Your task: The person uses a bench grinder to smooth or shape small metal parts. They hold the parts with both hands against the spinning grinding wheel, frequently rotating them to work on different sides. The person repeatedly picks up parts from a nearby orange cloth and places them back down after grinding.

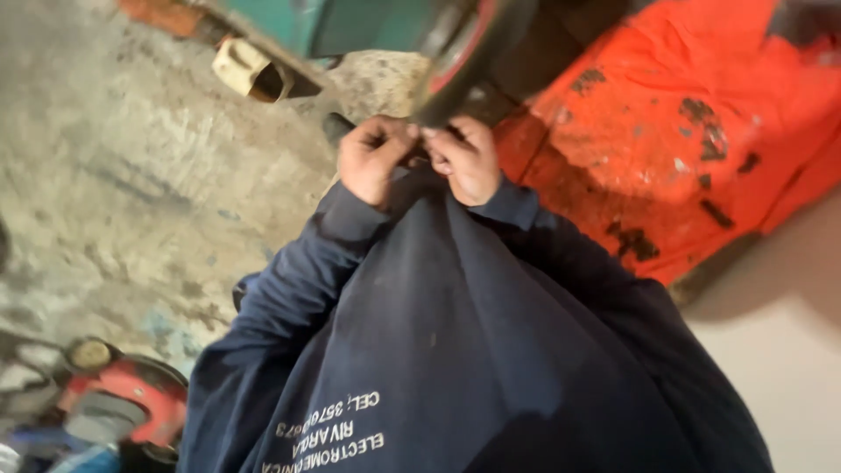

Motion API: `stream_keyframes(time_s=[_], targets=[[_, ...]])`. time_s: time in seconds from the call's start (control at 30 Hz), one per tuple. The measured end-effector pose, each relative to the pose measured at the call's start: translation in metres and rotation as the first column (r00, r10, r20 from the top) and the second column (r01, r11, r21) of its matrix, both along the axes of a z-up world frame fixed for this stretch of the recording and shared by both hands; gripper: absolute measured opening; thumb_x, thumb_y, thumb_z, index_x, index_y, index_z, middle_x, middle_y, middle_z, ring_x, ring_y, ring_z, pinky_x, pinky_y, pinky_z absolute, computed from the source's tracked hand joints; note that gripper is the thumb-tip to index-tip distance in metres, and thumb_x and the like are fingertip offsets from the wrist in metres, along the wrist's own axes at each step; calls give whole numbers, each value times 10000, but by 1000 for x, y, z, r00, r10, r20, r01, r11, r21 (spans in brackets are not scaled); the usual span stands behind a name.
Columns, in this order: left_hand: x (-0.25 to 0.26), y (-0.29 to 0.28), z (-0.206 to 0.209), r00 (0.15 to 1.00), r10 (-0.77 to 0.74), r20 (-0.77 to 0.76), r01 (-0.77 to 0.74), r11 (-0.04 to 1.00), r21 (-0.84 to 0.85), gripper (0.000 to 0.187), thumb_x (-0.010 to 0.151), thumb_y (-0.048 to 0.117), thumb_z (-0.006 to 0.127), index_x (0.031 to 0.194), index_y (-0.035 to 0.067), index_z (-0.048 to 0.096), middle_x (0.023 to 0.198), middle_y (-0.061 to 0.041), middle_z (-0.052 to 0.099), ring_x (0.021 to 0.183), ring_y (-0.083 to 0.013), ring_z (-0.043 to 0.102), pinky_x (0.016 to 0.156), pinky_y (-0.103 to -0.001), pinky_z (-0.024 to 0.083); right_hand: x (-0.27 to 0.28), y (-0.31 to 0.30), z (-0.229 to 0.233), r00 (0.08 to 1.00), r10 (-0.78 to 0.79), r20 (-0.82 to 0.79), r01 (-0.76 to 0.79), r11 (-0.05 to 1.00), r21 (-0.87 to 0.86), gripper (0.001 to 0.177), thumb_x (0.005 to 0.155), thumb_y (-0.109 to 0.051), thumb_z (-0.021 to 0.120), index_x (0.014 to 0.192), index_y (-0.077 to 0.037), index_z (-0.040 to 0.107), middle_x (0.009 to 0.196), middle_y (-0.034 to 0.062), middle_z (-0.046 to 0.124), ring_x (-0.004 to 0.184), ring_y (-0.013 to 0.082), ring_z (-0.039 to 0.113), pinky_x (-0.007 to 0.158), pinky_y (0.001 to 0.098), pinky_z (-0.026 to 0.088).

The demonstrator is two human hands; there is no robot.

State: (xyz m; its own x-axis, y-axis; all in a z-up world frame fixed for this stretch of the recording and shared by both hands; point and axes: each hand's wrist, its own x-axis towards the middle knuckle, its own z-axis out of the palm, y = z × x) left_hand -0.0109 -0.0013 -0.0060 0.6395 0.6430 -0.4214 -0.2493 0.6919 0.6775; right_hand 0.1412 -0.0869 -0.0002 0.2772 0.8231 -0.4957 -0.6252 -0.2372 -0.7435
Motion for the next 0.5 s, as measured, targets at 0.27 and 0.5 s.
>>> stream_keyframes(time_s=[0.27,0.5], targets=[[-8,1,-5,983,-162,-83,178,952,250,74,996,23,707,1006,-2,638,898,-30,680,794,-100,632,748,-254,530,27,-7,6,909,253,332,-249,967,-55,136,989,-135,690,1034,-9,716,849,-21,665,743,32,568,644,212,456],[-7,-1,-14,968,-153,-200,187,968,166,80,998,51,694,942,8,657,864,-47,700,723,-116,651,694,-258,541,18,-9,15,822,219,526,-270,963,21,135,971,-106,722,1031,12,698,915,2,705,883,60,629,801,257,535]])
